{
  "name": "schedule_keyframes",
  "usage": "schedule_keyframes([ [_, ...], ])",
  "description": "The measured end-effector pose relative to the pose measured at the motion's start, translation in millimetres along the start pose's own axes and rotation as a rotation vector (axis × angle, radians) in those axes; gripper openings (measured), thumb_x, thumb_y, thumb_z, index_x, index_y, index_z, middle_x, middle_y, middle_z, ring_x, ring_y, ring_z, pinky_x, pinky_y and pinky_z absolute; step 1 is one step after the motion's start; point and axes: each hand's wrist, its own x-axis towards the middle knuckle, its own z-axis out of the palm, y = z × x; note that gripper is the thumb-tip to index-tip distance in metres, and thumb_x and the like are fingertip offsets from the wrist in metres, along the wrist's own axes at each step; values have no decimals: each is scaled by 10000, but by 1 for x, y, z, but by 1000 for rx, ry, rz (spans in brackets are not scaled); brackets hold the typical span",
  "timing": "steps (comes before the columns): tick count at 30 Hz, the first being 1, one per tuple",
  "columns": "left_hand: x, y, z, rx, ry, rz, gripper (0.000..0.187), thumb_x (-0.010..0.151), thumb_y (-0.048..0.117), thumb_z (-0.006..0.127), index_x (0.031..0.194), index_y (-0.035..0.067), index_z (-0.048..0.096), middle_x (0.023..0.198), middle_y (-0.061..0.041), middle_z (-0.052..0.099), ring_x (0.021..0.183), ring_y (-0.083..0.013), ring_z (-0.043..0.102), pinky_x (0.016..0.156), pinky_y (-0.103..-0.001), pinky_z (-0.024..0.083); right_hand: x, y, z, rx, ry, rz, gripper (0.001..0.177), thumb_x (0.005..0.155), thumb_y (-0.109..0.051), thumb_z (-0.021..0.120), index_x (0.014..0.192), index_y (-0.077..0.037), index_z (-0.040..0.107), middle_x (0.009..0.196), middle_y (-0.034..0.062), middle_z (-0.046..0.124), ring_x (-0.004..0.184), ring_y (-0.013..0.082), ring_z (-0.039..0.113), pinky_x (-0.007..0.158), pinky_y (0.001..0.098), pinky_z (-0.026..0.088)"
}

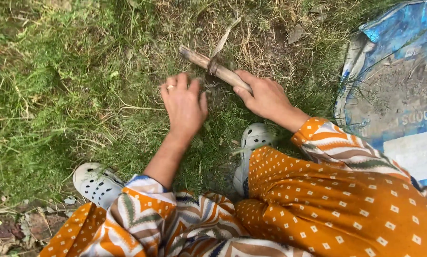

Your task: The recorder uses a hand-held pickaxe to dig and remove weeds from a grassy area.

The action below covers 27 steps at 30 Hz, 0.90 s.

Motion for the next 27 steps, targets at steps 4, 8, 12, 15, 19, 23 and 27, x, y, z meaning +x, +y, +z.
schedule_keyframes([
  [4, -2, 23, -3, -98, -136, 41, 400, 928, 296, 809, 1220, 48, 695, 1223, -140, 620, 1192, -307, 553, 1065, -544, 409, 0, 0, -4, -56, -117, 145, 536, 974, -353, 607, 1484, -211, 526, 683, 111, 709, 486, 227, 620, 533, 415, 529],
  [8, -2, 22, 8, -76, -30, -13, 520, 746, 302, 859, 1145, -5, 730, 1107, -206, 652, 1055, -359, 593, 916, -601, 413, -3, 13, 12, 44, 16, -56, 490, 1030, -295, 597, 1499, -165, 535, 716, 78, 686, 466, 197, 573, 445, 381, 493],
  [12, 1, 2, 29, -94, -54, -47, 206, 791, 169, 837, 968, 91, 768, 1106, -130, 728, 914, -246, 695, 926, -499, 511, 4, 24, 15, -67, 73, -226, 520, 1007, -282, 636, 1483, -97, 540, 686, 45, 661, 423, 111, 544, 475, 302, 476],
  [15, 5, 1, 15, -211, -236, -190, 280, 865, 178, 831, 1091, 44, 735, 901, -91, 749, 749, -202, 698, 756, -419, 549, -5, 5, 4, -128, -109, -44, 535, 1011, -276, 590, 1521, -151, 488, 550, 59, 612, 366, 165, 441, 366, 354, 413],
  [19, 19, 6, 3, -152, -324, -208, 271, 821, 236, 860, 1029, 90, 767, 916, -59, 750, 762, -161, 702, 689, -365, 575, -1, 11, 8, 10, 54, -164, 533, 1016, -284, 612, 1506, -99, 511, 559, 38, 594, 367, 124, 431, 374, 314, 413],
  [23, 24, 7, -8, -187, -469, -292, 481, 787, 329, 874, 1209, 157, 720, 977, -35, 756, 770, -119, 716, 645, -346, 577, 2, -1, -10, -78, -126, -27, 522, 1002, -272, 583, 1502, -144, 502, 572, 37, 600, 355, 121, 420, 329, 315, 394],
  [27, 26, 1, -3, -166, -507, -233, 508, 732, 331, 901, 1199, 217, 735, 978, 16, 772, 815, -100, 712, 721, -325, 577, 0, 0, -6, -78, -94, -20, 521, 1005, -311, 609, 1497, -169, 514, 522, 64, 593, 336, 126, 410, 340, 300, 366],
])
